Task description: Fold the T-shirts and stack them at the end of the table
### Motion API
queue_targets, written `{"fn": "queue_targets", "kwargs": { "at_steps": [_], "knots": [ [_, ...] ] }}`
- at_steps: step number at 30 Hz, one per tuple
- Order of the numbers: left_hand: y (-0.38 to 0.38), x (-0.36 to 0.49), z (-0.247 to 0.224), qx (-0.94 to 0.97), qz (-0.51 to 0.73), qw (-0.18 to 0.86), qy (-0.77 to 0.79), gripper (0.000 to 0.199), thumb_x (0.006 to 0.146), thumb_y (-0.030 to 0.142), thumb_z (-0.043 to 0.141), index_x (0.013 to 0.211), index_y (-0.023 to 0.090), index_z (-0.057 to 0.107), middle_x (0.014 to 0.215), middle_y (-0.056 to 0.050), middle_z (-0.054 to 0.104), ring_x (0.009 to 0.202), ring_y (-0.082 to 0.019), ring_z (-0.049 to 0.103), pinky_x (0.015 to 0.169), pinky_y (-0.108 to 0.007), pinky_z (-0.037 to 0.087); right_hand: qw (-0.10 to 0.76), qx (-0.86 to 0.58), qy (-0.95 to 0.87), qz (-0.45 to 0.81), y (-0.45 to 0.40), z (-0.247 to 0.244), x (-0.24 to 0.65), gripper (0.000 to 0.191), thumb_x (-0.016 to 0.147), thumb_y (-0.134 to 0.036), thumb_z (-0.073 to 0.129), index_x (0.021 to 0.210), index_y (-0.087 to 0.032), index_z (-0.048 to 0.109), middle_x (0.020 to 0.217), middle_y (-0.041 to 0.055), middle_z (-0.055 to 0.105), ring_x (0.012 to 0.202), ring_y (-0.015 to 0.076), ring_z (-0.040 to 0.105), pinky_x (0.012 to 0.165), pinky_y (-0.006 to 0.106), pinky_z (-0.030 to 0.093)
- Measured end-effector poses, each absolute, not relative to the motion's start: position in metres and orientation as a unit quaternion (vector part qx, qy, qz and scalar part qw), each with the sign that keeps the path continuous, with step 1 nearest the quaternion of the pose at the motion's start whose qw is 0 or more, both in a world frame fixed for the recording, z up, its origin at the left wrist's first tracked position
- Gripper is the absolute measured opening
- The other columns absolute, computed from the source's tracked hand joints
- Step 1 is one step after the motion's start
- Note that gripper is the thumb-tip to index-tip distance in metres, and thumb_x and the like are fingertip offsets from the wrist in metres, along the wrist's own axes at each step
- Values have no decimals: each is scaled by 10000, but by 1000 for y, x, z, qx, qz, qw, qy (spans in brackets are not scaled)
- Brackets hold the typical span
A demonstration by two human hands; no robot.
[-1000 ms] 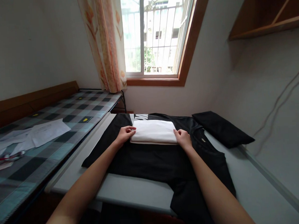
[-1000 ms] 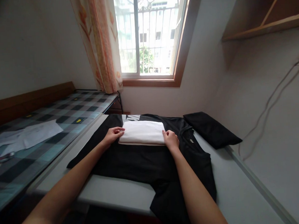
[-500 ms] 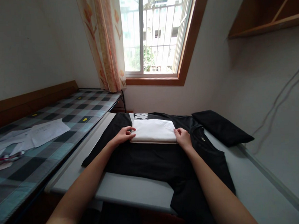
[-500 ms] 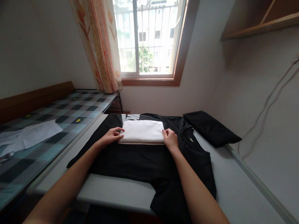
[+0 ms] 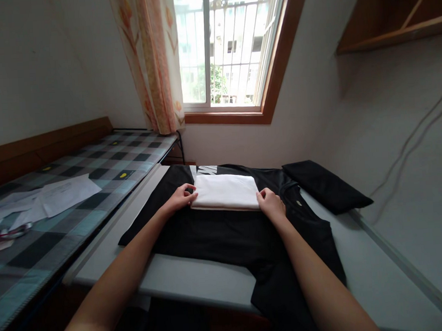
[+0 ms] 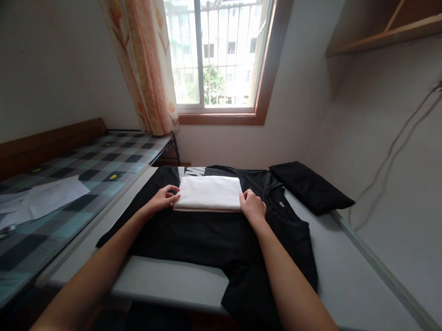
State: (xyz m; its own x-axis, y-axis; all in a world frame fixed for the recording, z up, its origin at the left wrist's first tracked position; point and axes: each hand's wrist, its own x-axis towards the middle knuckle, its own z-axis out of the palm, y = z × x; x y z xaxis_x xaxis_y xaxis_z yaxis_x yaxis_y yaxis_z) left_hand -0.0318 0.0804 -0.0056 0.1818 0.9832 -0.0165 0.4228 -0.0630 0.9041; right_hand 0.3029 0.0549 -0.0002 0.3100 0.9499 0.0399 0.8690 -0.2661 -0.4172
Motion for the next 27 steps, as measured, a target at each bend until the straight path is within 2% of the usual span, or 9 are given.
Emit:
{"fn": "queue_targets", "kwargs": {
  "at_steps": [2, 4, 7, 11, 13, 16, 21, 24, 27],
  "knots": [
    [79, -28, -7, 658, 364, 329, 572, 368, 788, 409, 644, 1044, 149, 603, 737, -16, 620, 653, -165, 608, 632, -290, 492, 222, -767, -600, 56, 53, 1, 300, 342, 929, -364, 432, 1147, -197, 635, 1030, 128, 685, 1006, 274, 620, 857, 361, 431],
    [74, -20, -6, 686, 397, 181, 582, 308, 819, 374, 624, 1042, 163, 638, 992, -93, 645, 909, -224, 645, 828, -358, 512, 267, -721, -640, -7, 51, 2, 295, 412, 939, -363, 417, 1270, -181, 582, 1174, 139, 645, 1098, 273, 573, 916, 368, 412],
    [60, -1, -1, 763, 382, 8, 522, 343, 888, 364, 567, 1182, 198, 628, 1365, -134, 524, 1303, -288, 466, 1086, -430, 359, 282, -646, -707, -51, 49, 3, 281, 530, 966, -410, 375, 1439, -182, 444, 1433, 144, 495, 1277, 279, 456, 1012, 396, 364],
    [47, 24, 0, 856, 267, -31, 443, 510, 925, 417, 531, 1389, 206, 503, 1560, -132, 328, 1455, -298, 256, 1156, -450, 250, 193, -599, -776, -45, 49, -1, 262, 610, 976, -471, 360, 1527, -214, 314, 1591, 120, 273, 1437, 295, 259, 1112, 433, 262],
    [47, 29, -6, 872, 222, -33, 434, 589, 920, 462, 529, 1440, 199, 445, 1583, -141, 275, 1465, -304, 230, 1164, -451, 233, 141, -600, -787, -30, 50, -6, 259, 619, 981, -505, 332, 1527, -214, 320, 1601, 126, 239, 1454, 291, 235, 1137, 429, 226],
    [50, 25, -18, 872, 179, -25, 454, 674, 910, 510, 524, 1464, 146, 404, 1556, -187, 315, 1442, -309, 290, 1165, -426, 243, 88, -623, -777, -7, 50, -12, 261, 660, 984, -552, 266, 1520, -174, 336, 1592, 166, 243, 1458, 283, 236, 1156, 423, 193],
    [49, 17, -27, 858, 179, -10, 482, 731, 886, 562, 535, 1433, 86, 437, 1499, -226, 399, 1409, -328, 352, 1162, -415, 263, 75, -656, -750, 25, 49, -16, 269, 771, 964, -616, 234, 1525, -90, 296, 1590, 216, 203, 1473, 290, 187, 1153, 419, 215],
    [46, 22, -20, 851, 195, 2, 488, 702, 877, 590, 533, 1381, 102, 501, 1455, -222, 461, 1374, -337, 401, 1148, -424, 282, 76, -655, -751, 24, 49, -16, 269, 768, 964, -610, 240, 1523, -86, 298, 1591, 217, 196, 1474, 291, 181, 1151, 423, 223],
    [51, 34, -7, 845, 182, -1, 503, 563, 906, 578, 485, 1220, 132, 626, 1335, -208, 577, 1317, -339, 463, 1125, -453, 300, 72, -655, -752, 18, 50, -17, 267, 762, 965, -606, 244, 1525, -92, 296, 1590, 217, 201, 1474, 297, 180, 1148, 437, 229]
  ]
}}
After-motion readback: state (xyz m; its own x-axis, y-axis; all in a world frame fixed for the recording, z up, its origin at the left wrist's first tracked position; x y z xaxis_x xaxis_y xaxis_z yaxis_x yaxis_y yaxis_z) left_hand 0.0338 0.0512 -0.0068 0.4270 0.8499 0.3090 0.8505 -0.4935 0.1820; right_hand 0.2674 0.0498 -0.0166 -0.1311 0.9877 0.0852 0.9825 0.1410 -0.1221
